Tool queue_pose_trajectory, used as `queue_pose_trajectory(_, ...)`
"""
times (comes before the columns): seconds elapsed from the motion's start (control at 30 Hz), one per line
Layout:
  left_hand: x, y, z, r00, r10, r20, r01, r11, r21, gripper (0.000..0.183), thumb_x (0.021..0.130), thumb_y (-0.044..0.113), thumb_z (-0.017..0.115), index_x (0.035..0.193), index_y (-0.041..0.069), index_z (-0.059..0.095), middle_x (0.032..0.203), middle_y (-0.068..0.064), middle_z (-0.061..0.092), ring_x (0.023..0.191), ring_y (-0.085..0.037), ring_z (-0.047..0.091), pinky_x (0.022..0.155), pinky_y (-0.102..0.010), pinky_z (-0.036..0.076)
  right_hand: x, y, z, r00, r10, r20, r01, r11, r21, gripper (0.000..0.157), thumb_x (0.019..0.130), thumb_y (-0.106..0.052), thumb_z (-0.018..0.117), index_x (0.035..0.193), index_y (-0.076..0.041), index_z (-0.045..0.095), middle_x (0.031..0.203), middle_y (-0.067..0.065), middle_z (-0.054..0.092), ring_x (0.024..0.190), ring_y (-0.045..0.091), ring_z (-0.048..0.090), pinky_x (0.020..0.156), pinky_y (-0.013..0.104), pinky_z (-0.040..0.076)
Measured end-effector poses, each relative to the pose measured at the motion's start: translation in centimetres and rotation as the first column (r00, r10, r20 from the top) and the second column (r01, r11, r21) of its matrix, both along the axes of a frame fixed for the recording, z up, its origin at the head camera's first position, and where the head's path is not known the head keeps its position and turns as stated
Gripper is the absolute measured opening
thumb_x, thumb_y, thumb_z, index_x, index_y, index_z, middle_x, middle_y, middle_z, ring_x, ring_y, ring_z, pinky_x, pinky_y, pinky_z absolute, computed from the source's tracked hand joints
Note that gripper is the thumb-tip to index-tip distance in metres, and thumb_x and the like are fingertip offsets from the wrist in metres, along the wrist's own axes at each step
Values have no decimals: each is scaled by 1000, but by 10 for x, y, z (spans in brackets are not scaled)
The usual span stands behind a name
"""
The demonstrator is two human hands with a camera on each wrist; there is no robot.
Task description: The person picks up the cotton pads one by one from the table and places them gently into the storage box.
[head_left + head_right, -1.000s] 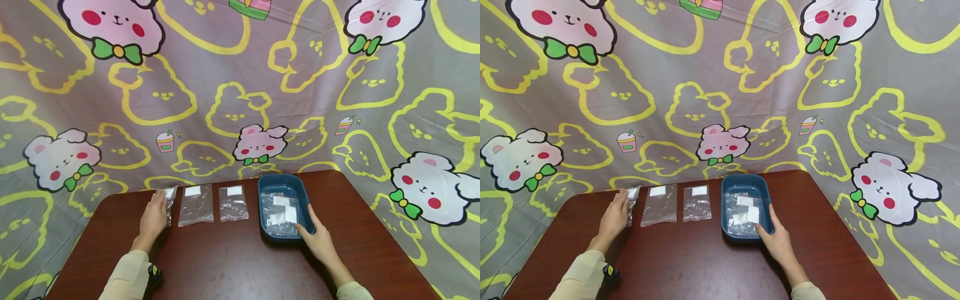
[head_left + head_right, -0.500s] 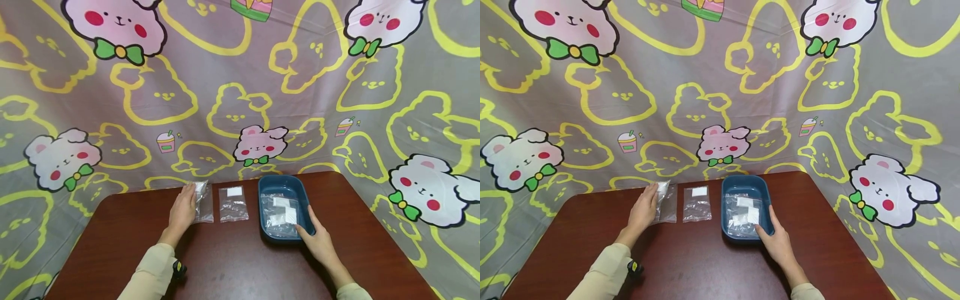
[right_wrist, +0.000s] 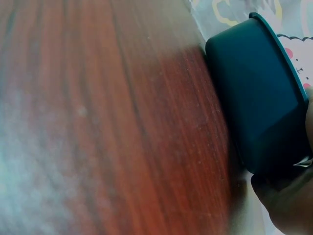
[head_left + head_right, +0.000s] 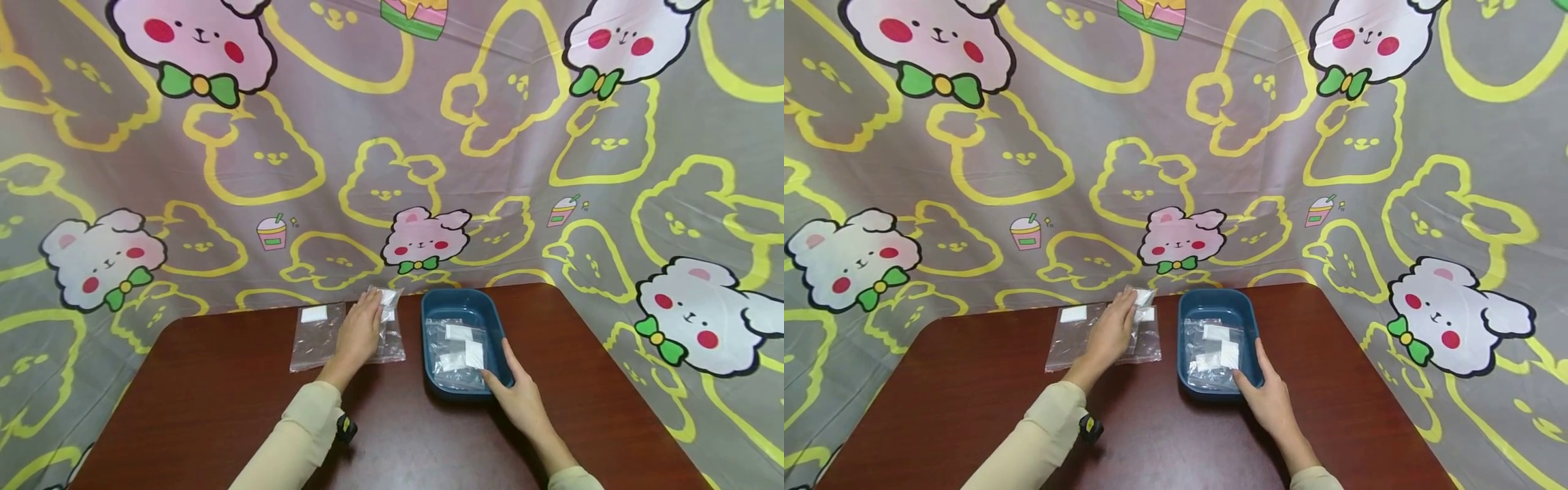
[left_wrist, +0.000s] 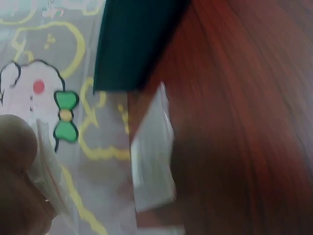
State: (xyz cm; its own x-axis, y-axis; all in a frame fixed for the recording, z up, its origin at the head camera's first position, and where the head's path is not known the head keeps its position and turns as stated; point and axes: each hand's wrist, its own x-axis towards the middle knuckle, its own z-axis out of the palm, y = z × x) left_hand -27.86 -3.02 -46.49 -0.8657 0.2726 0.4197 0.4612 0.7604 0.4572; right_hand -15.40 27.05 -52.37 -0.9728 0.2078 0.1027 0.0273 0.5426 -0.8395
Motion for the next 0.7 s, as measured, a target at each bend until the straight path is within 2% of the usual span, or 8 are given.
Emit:
queue_pose_trajectory(0.23,2,40,11,998,-61,32,62,998,-26,41,108,17,45,146,2,51,153,-16,45,141,-36,40,117,-47,31,0,-1,-1,1000,-1,12,1,1000,-2,83,95,-37,70,162,-22,23,162,15,30,145,40,30,113,62,30)
queue_pose_trajectory(0.5,7,87,15,990,-109,94,118,988,-100,44,110,23,40,150,7,47,157,-12,39,145,-30,35,119,-43,26,-1,1,-1,1000,-10,7,10,1000,6,84,94,-39,71,162,-21,24,160,17,31,144,41,32,112,63,31)
queue_pose_trajectory(0.7,12,117,17,983,-142,115,159,975,-157,44,110,26,39,151,9,47,157,-10,40,145,-28,35,119,-42,29,1,-1,1,1000,-21,-24,21,999,28,83,93,-34,73,160,-16,28,157,20,35,140,44,37,110,63,34)
